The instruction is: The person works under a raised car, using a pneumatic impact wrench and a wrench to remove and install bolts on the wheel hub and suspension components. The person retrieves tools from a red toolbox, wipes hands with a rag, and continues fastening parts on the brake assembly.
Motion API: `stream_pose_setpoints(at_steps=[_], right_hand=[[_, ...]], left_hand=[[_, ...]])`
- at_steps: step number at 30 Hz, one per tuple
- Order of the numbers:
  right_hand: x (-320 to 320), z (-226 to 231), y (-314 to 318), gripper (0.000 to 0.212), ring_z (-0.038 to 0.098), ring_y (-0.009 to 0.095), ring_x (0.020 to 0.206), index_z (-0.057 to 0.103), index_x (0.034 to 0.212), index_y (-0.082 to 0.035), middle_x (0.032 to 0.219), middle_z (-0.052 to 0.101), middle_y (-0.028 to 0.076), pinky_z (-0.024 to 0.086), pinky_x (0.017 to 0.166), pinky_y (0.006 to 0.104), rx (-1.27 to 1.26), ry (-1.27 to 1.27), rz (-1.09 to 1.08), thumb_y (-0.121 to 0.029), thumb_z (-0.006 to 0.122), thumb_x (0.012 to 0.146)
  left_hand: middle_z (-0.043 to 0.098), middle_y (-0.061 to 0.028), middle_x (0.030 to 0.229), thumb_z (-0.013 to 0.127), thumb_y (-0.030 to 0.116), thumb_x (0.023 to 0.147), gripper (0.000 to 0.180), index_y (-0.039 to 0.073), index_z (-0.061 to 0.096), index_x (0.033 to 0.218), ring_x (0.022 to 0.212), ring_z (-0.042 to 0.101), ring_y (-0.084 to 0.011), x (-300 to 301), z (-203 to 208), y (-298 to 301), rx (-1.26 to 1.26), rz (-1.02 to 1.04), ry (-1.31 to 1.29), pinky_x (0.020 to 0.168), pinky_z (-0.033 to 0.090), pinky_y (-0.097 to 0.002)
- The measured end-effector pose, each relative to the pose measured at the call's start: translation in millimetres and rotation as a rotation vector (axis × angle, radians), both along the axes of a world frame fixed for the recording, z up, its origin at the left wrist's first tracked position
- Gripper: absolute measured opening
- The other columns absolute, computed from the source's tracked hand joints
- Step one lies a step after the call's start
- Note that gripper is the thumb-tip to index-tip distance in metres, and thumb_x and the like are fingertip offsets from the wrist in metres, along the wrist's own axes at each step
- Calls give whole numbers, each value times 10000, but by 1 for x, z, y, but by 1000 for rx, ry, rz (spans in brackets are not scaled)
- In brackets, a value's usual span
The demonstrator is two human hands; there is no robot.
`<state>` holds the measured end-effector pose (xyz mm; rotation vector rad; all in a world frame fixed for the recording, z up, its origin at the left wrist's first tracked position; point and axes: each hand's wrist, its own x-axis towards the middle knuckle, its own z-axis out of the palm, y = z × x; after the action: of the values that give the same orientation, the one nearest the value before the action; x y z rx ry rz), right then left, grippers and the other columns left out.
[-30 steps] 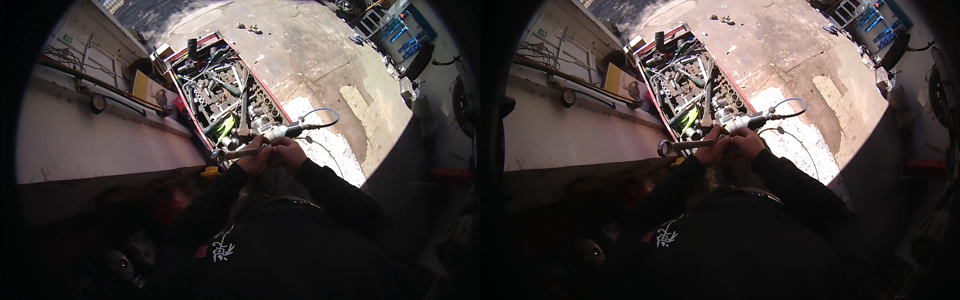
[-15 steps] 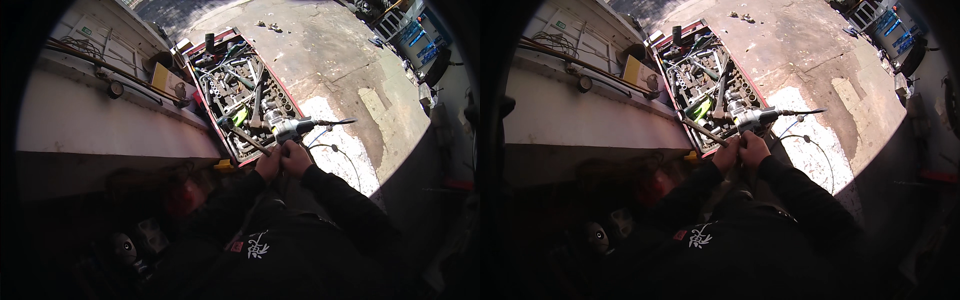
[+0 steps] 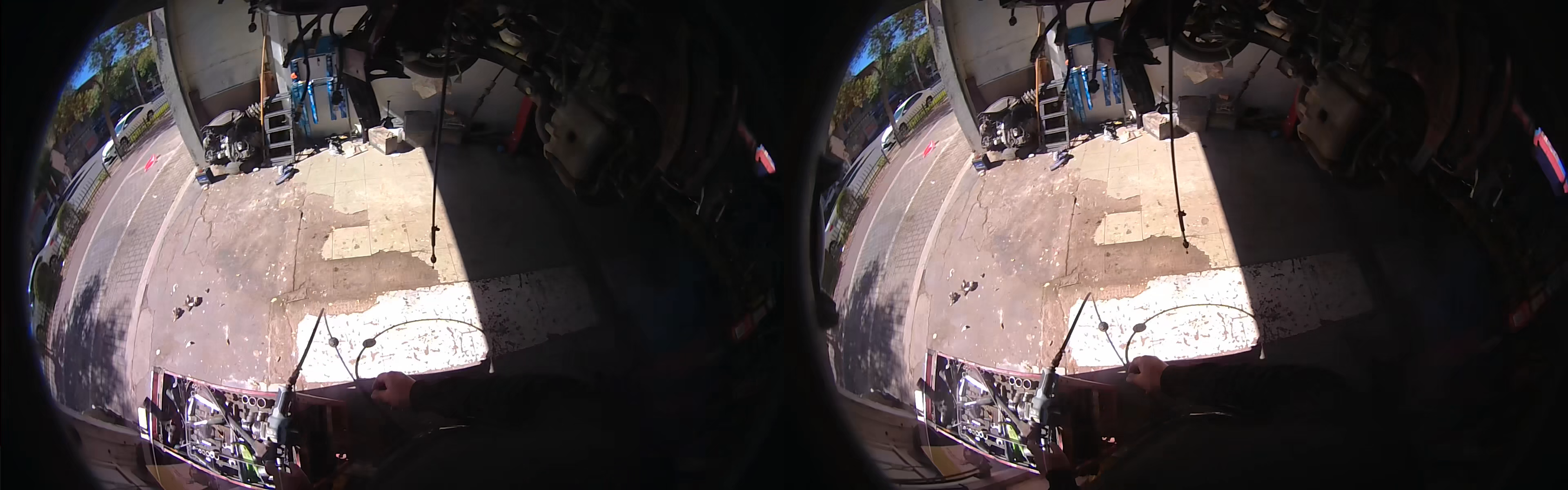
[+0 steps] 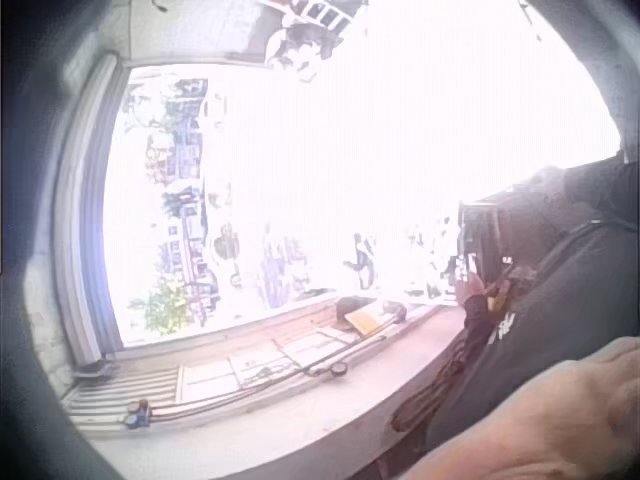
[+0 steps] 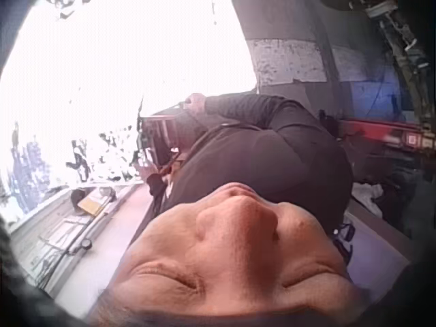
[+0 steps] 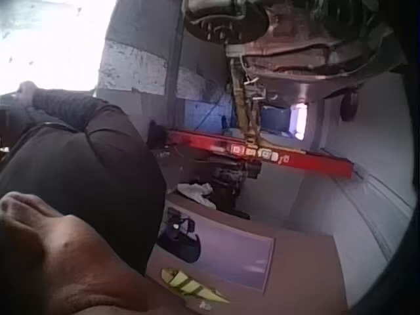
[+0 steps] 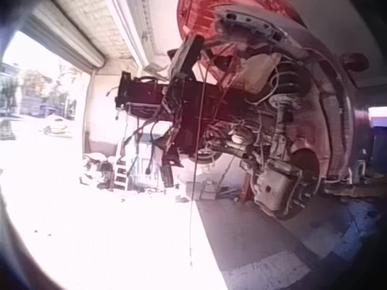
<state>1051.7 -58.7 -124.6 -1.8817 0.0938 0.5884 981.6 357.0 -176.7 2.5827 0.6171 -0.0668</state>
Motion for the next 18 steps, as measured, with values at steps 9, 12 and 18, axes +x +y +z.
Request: stream_pose_setpoints(at_steps=[9,12,18], right_hand=[[-169,-34,-337,176,625,144,588,691,1088,-113,765,666,34,536,486,349,218,-142,-1062,-275,707,1022],[-259,-21,-486,132,624,177,583,646,959,-81,701,633,65,476,508,374,283,-246,-1427,-177,647,1050],[-411,124,-819,392,496,163,669,554,1496,-72,795,488,37,435,610,368,8,-862,-1705,-90,544,1105]], left_hand=[[742,-225,938,657,218,1017,432,13,590,1392,880,726,-398,96,1,-310,-55,-1164,138,815,592,-484],[741,-201,901,646,173,1043,394,47,606,1414,835,724,-377,84,13,-437,-42,-1366,75,786,594,-471],[739,-111,786,732,184,945,305,133,703,1244,773,751,-338,-3,63,-663,-145,-1273,-72,734,609,-464]])
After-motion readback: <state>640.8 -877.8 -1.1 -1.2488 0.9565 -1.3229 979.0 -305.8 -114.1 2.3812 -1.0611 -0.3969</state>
